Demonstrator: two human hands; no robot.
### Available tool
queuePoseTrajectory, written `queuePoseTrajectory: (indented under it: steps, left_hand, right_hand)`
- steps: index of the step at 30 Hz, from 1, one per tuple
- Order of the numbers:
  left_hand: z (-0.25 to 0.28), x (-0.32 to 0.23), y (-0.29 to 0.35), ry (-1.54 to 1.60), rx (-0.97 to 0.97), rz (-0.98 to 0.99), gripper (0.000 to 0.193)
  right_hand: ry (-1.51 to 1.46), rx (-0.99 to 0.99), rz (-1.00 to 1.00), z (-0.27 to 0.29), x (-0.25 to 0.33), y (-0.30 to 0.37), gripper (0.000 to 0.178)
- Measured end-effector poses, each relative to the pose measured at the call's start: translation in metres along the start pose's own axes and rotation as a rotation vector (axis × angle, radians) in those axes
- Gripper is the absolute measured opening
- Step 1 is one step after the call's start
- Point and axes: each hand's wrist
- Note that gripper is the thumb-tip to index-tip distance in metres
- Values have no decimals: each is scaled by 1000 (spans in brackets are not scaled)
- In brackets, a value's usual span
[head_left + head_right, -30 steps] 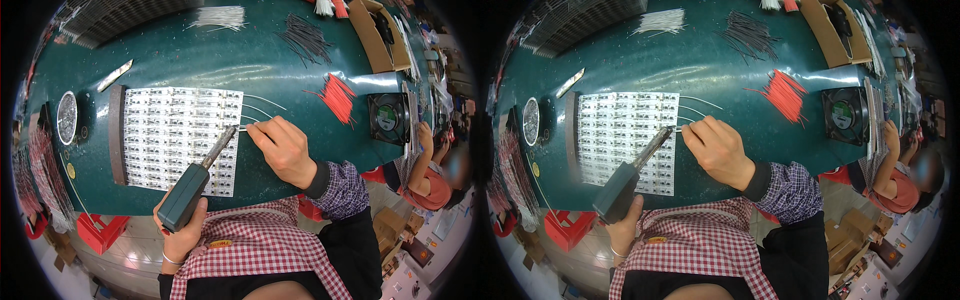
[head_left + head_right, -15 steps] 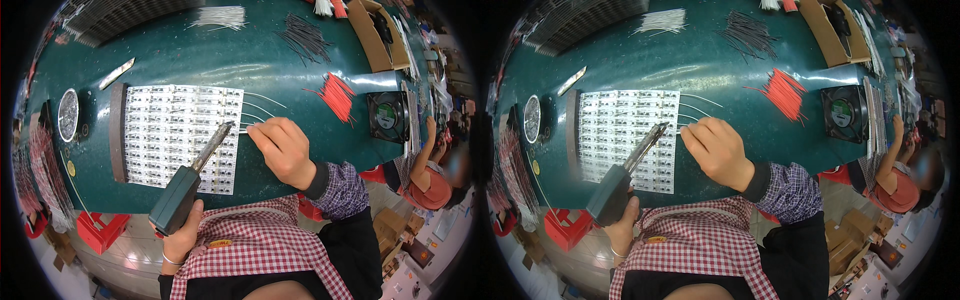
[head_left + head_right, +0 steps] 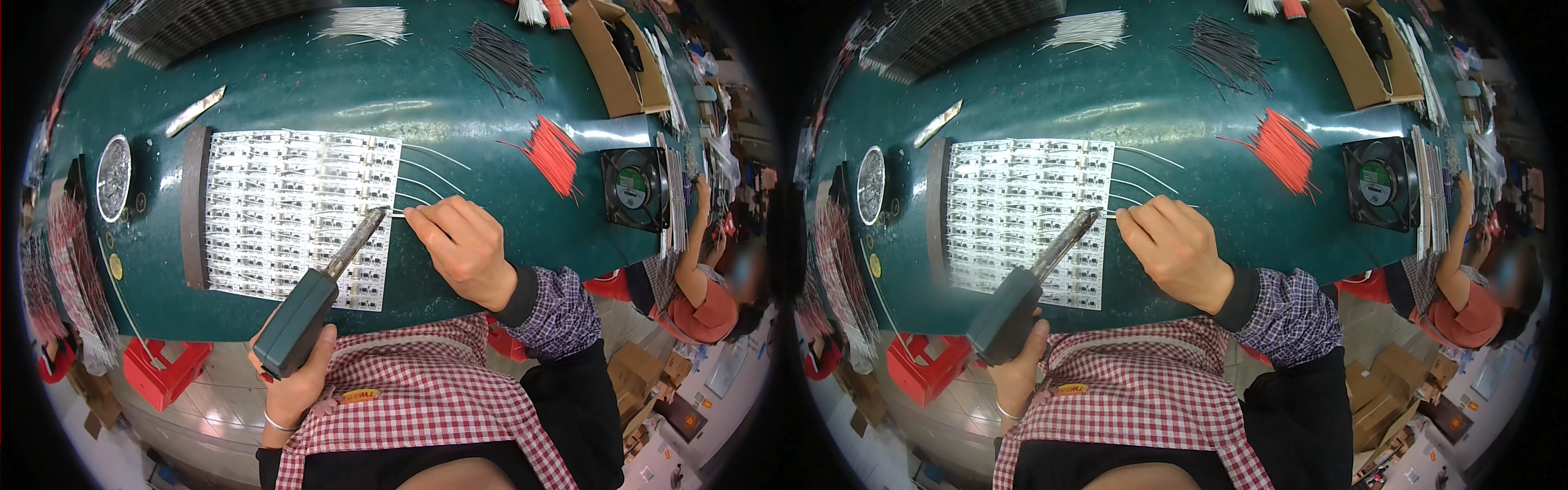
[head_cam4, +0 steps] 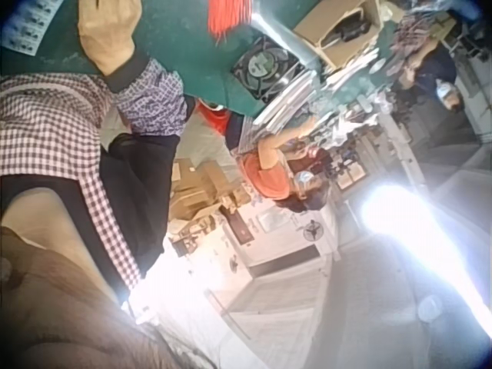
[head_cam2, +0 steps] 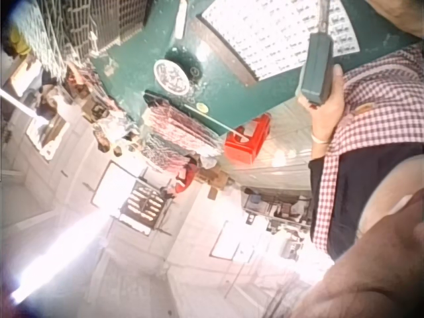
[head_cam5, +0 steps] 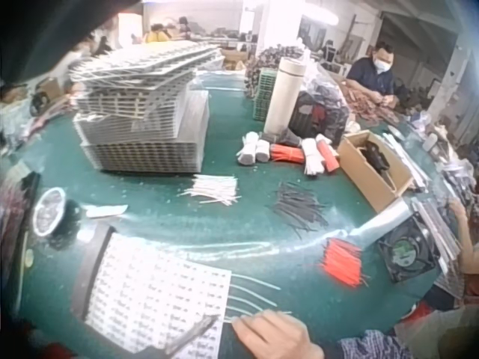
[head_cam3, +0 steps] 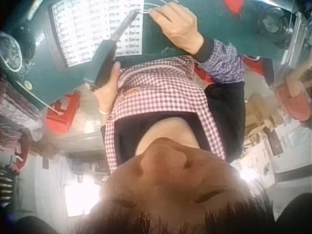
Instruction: The person solders white and red wires onto an LED board using a soldering iron, positioning and aligning the wires on the board by hand and with a thin stick.
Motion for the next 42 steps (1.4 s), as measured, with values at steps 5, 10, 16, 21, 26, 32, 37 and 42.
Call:
queuePoseTrajectory:
  steps: [5, 10, 16, 21, 26, 32, 37, 42]
  left_hand:
    - [-5, -4, -3, 24, -61, -8, 22]
    - [-5, -7, -4, -15, -60, -43, 21]
    - [1, 11, 14, 50, -79, -7, 30]
    - [1, 12, 14, 114, -89, 13, 32]
    - [3, 14, 18, 111, -74, 36, 32]
    - [4, 14, 20, 61, -48, 5, 35]
    - [10, 15, 22, -49, 10, -35, 38]
    - [10, 13, 23, -81, 18, -18, 39]
  right_hand:
    - [-21, 30, -40, 4, 4, -4, 31]
    - [-16, 31, -41, 4, 3, -4, 31]
    - [-4, 15, -27, 3, 3, -4, 28]
    - [-23, -10, -57, 3, 5, -4, 30]
    - [-26, -47, -36, 5, 11, 1, 28]
    - [-14, 0, 8, 3, 10, 5, 25]
    - [-59, 1, -40, 5, 12, 4, 28]
    - [-27, 12, -20, 4, 12, 6, 23]
Point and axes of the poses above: each hand's wrist, its own y-axis away from the middle knuckle, its own z-axis out of the back of the hand, x = y × z, and after that the axes turned 4 degrees about y, right-handed
